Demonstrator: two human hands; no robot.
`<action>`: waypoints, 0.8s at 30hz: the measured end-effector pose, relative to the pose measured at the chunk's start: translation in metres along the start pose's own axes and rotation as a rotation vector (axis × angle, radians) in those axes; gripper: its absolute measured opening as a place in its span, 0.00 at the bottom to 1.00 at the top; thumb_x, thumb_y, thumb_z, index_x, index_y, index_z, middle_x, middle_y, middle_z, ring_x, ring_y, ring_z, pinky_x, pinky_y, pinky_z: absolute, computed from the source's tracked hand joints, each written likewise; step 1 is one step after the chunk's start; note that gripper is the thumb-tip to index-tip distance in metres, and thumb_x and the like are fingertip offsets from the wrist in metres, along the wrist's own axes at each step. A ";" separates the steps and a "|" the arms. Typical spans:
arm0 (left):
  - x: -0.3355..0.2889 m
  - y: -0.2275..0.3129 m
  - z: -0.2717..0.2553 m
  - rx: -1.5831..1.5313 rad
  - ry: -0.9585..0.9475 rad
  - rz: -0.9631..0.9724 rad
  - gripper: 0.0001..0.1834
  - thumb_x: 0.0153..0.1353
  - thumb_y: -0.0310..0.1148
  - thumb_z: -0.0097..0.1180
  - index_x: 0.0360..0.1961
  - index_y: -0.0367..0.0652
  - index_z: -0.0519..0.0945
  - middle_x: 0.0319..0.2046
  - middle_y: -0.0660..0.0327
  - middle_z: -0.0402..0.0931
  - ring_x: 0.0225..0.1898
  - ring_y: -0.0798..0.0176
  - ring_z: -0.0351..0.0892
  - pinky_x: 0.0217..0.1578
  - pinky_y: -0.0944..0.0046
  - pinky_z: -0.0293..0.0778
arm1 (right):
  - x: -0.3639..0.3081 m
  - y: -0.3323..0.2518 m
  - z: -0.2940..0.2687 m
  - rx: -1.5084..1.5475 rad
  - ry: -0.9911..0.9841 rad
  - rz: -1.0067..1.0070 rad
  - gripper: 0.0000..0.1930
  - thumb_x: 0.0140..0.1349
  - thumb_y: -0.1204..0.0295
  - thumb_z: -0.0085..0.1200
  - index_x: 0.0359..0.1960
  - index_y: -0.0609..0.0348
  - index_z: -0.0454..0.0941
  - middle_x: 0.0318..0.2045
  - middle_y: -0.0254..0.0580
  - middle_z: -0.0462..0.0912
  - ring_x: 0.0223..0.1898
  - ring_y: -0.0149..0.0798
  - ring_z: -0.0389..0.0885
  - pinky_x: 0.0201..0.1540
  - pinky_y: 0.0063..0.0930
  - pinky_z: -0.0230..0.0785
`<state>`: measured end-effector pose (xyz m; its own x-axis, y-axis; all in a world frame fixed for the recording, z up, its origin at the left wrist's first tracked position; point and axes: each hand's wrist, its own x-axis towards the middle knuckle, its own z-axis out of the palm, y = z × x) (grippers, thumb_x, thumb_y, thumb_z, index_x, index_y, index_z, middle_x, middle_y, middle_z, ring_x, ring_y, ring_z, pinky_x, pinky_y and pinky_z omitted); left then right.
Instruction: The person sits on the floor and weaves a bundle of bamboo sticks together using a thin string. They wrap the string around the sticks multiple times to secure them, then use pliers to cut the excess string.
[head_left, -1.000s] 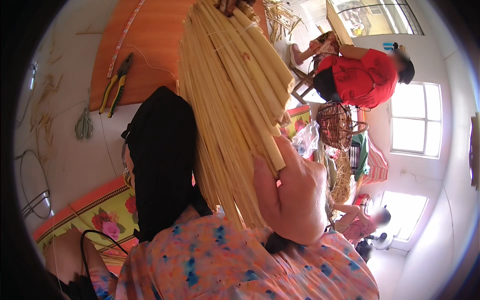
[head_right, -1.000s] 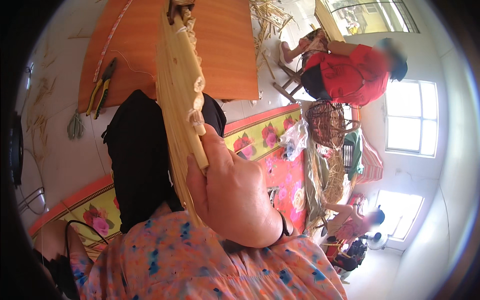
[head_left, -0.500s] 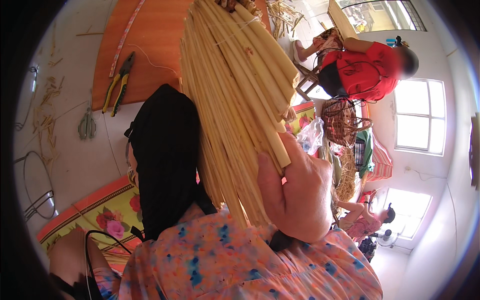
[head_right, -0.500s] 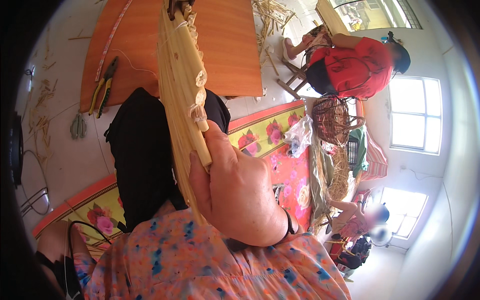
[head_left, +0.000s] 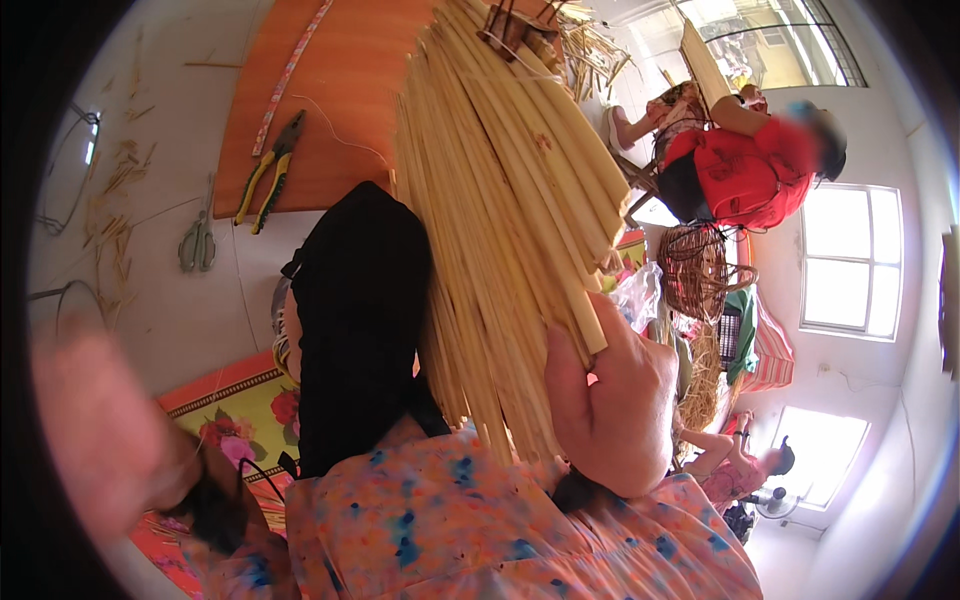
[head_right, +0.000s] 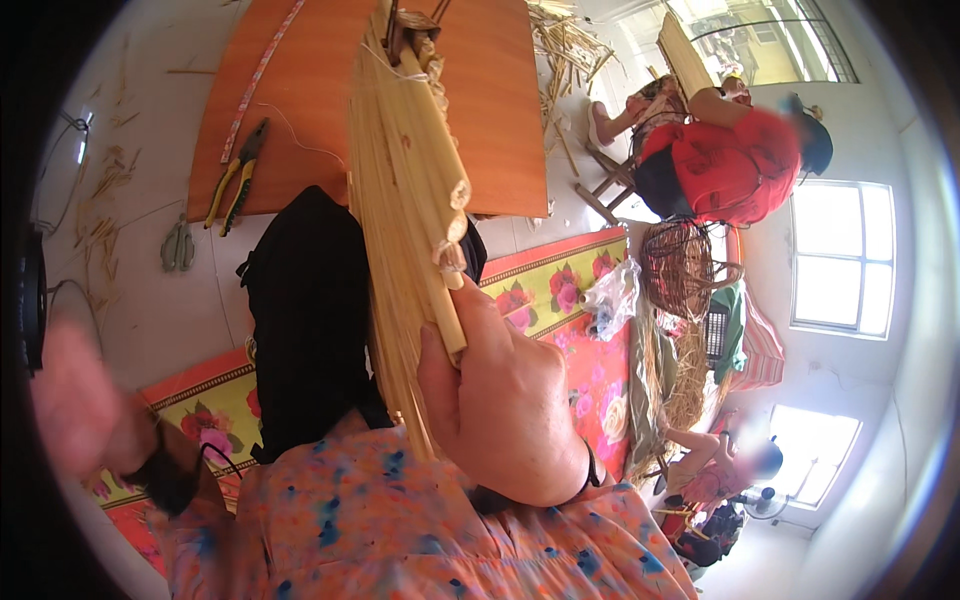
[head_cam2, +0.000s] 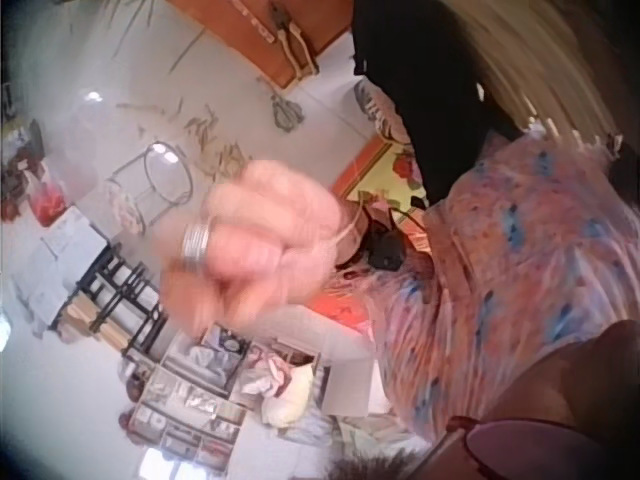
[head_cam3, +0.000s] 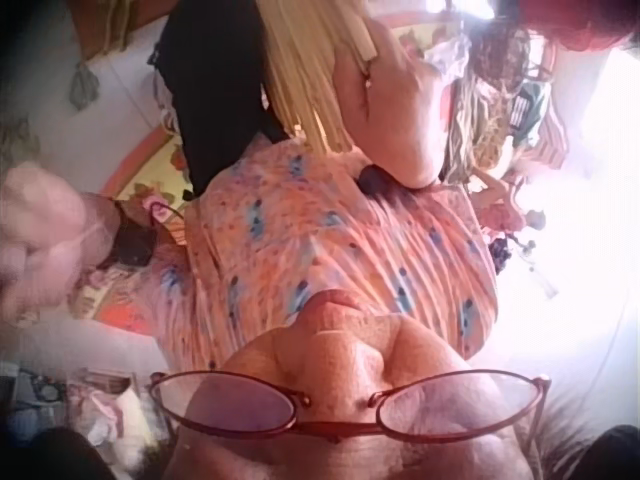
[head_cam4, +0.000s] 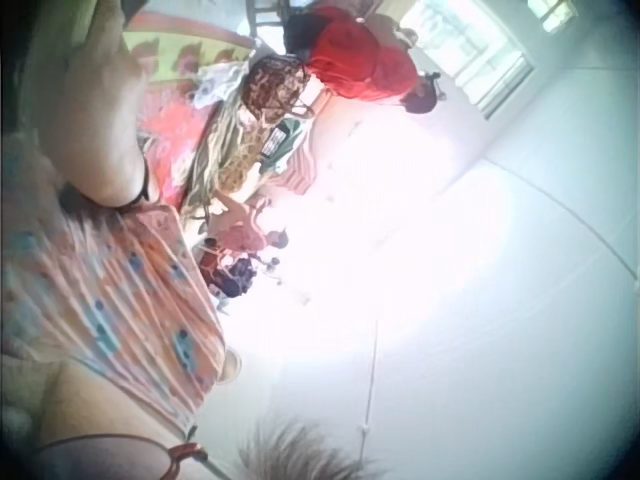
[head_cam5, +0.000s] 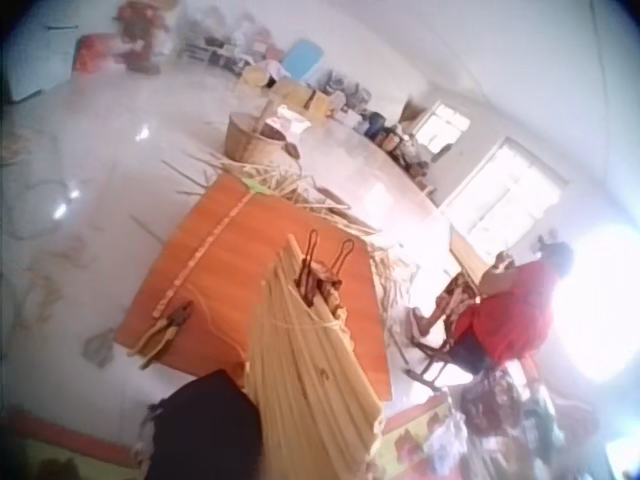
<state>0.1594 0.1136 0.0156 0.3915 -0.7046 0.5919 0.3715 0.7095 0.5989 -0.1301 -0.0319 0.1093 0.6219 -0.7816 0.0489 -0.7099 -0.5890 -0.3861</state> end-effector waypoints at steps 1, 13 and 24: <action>0.008 -0.034 0.015 0.164 -0.080 -0.061 0.11 0.65 0.30 0.57 0.48 0.43 0.76 0.33 0.60 0.73 0.27 0.65 0.72 0.23 0.62 0.69 | -0.004 0.003 0.001 -0.040 0.007 0.031 0.12 0.65 0.77 0.54 0.48 0.68 0.77 0.16 0.49 0.76 0.16 0.48 0.79 0.21 0.34 0.67; 0.028 -0.113 0.090 0.923 -0.272 -0.082 0.11 0.48 0.17 0.68 0.34 0.36 0.82 0.25 0.57 0.73 0.22 0.55 0.76 0.20 0.60 0.68 | -0.004 0.006 -0.003 -0.059 -0.047 0.027 0.12 0.65 0.76 0.55 0.49 0.65 0.73 0.20 0.53 0.76 0.20 0.58 0.80 0.21 0.44 0.71; 0.031 -0.109 0.087 0.944 -0.273 -0.074 0.11 0.47 0.16 0.67 0.33 0.37 0.82 0.25 0.58 0.72 0.21 0.56 0.74 0.19 0.61 0.66 | -0.008 0.013 0.002 -0.072 -0.033 0.010 0.17 0.64 0.76 0.56 0.53 0.68 0.73 0.19 0.53 0.76 0.18 0.55 0.80 0.20 0.42 0.70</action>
<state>0.0582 0.0135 0.0155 0.1429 -0.8103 0.5683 -0.4839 0.4437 0.7543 -0.1432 -0.0331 0.1026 0.6240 -0.7813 0.0145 -0.7375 -0.5950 -0.3194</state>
